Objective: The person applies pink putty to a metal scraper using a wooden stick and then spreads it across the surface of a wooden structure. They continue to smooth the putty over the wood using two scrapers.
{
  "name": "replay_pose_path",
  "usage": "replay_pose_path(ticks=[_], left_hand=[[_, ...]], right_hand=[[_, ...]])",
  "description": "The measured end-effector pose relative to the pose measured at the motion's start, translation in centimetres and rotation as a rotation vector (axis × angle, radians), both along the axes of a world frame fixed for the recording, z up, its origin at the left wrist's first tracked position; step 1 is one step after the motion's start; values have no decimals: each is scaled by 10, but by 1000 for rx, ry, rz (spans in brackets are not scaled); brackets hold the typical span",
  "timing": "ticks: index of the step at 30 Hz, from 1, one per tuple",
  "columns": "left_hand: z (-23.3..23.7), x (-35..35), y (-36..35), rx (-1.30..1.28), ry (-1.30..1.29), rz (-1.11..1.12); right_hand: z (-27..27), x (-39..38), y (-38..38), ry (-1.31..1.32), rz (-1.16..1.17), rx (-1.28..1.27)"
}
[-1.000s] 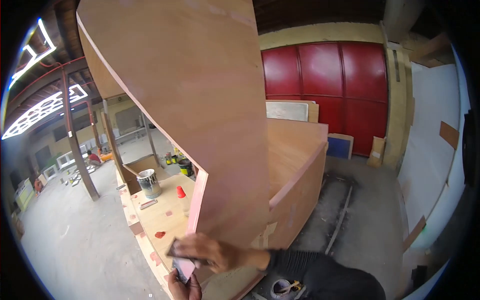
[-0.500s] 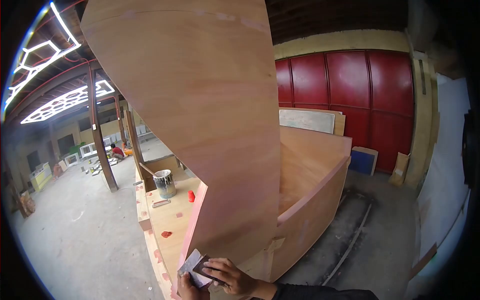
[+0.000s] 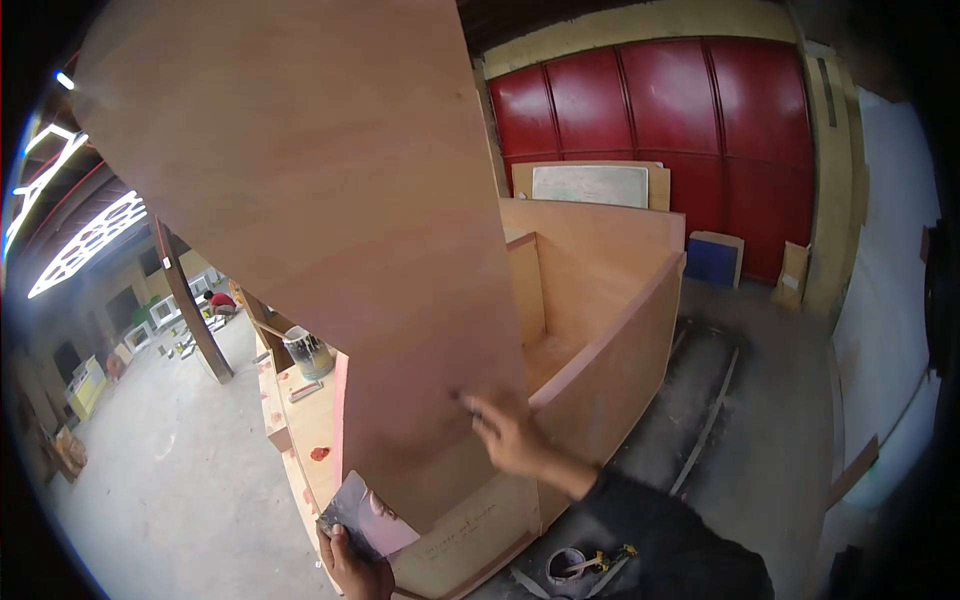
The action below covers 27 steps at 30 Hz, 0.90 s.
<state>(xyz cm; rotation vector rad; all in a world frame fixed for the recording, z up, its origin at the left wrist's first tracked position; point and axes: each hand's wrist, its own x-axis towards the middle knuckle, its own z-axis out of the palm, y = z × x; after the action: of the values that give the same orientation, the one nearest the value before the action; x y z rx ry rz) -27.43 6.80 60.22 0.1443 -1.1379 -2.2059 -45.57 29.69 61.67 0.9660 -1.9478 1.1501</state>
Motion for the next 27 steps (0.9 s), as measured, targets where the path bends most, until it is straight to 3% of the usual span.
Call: replay_pose_path(ticks=[2,4,6,12,16,18,22,24,26,27], left_hand=[[-6,-1,0,-13,-25,-3],[-17,-1,-3,-21,-44,0],[-27,0,-8,-102,-73,10],[-16,14,9,19,-117,87],[-29,23,4,-32,-156,148],[-45,25,-2,-450,-207,273],[-40,31,6,-312,-181,258],[-40,34,7,56,-199,174],[-35,33,14,0,-212,181],[-33,31,16,-55,-220,184]], right_hand=[[59,-28,26,26,-54,20],[118,-59,48,218,-188,-2],[190,-73,65,322,-129,-116],[320,-173,109,630,-355,-23],[348,-163,108,656,-297,20],[350,-164,105,722,-322,84],[322,-170,107,684,-384,151],[319,-151,121,249,-381,510],[312,-168,132,241,-281,444],[312,-175,136,234,-159,242]])
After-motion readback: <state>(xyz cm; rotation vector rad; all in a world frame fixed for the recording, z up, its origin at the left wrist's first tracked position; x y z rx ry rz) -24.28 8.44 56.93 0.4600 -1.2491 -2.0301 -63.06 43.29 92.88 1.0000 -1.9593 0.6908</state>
